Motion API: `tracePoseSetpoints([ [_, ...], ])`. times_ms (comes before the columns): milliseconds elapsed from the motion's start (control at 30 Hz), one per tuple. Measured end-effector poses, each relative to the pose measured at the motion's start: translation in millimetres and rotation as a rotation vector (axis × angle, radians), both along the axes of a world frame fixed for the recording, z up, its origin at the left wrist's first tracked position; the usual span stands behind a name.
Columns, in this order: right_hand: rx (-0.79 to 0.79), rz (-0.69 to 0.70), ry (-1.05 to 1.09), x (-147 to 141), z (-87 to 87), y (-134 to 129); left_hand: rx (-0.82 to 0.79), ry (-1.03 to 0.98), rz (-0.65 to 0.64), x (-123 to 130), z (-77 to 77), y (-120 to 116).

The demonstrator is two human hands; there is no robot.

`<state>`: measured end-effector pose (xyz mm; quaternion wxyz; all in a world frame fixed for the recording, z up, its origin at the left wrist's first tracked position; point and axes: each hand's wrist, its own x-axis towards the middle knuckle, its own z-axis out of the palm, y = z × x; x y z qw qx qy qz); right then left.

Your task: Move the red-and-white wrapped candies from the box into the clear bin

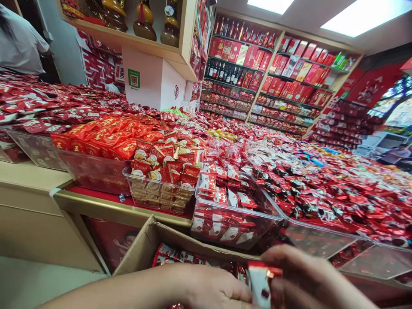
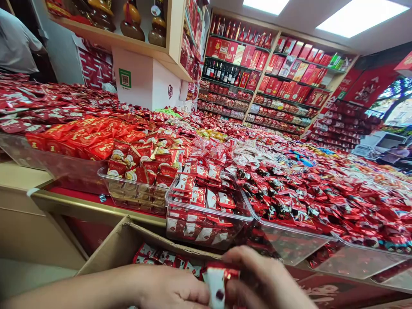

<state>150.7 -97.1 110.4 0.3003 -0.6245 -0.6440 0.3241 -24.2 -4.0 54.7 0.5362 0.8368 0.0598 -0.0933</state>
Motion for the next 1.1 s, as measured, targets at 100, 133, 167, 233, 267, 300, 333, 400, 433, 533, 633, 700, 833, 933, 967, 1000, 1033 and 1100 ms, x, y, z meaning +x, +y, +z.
tracePoseSetpoints([
  [100, 0.256, -0.147, -0.156, 19, 38.6, 16, 0.031, 0.108, 0.003, 0, -3.1, 1],
  [133, 0.321, -0.194, -0.200, 26, 49.8, 24, 0.048, 0.132, 0.019, -1, -3.7, 1],
  [167, 0.359, -0.217, -0.237, 32, 59.0, 34, 0.071, 0.148, 0.037, -1, -3.9, 2],
  [233, 0.302, -0.161, -0.332, 38, 69.7, 56, 0.118, 0.149, 0.075, -2, -4.2, 2],
  [267, 0.245, -0.108, -0.373, 39, 71.4, 67, 0.129, 0.146, 0.089, -3, -4.6, 2],
  [300, 0.176, -0.049, -0.409, 38, 71.2, 78, 0.136, 0.146, 0.095, -3, -5.2, 2],
  [333, 0.109, 0.006, -0.440, 36, 69.5, 88, 0.141, 0.147, 0.096, -3, -6.2, 3],
  [400, -0.013, 0.089, -0.508, 30, 63.6, 105, 0.149, 0.152, 0.088, -3, -8.6, 3],
  [433, -0.061, 0.116, -0.541, 27, 60.3, 111, 0.159, 0.153, 0.082, -2, -9.9, 4],
  [533, -0.129, 0.141, -0.610, 21, 51.2, 124, 0.198, 0.156, 0.063, -2, -11.3, 5],
  [633, -0.179, 0.140, -0.629, 19, 45.2, 128, 0.238, 0.182, 0.043, -1, -8.7, 5],
  [700, -0.212, 0.145, -0.638, 17, 43.0, 128, 0.272, 0.193, 0.035, -1, -6.1, 5],
  [833, -0.281, 0.160, -0.635, 11, 42.1, 124, 0.301, 0.207, 0.028, -1, -3.7, 5],
  [933, -0.308, 0.155, -0.643, 8, 43.4, 125, 0.297, 0.209, 0.019, 0, -5.7, 5],
  [967, -0.316, 0.152, -0.646, 8, 43.8, 125, 0.301, 0.210, 0.013, 0, -6.8, 5],
  [1000, -0.326, 0.151, -0.647, 8, 44.0, 126, 0.311, 0.212, 0.009, 0, -8.0, 5],
  [1033, -0.340, 0.151, -0.645, 8, 43.9, 127, 0.319, 0.217, 0.005, 0, -9.1, 5],
  [1100, -0.384, 0.162, -0.629, 8, 42.5, 129, 0.329, 0.227, -0.002, 0, -10.6, 5],
])
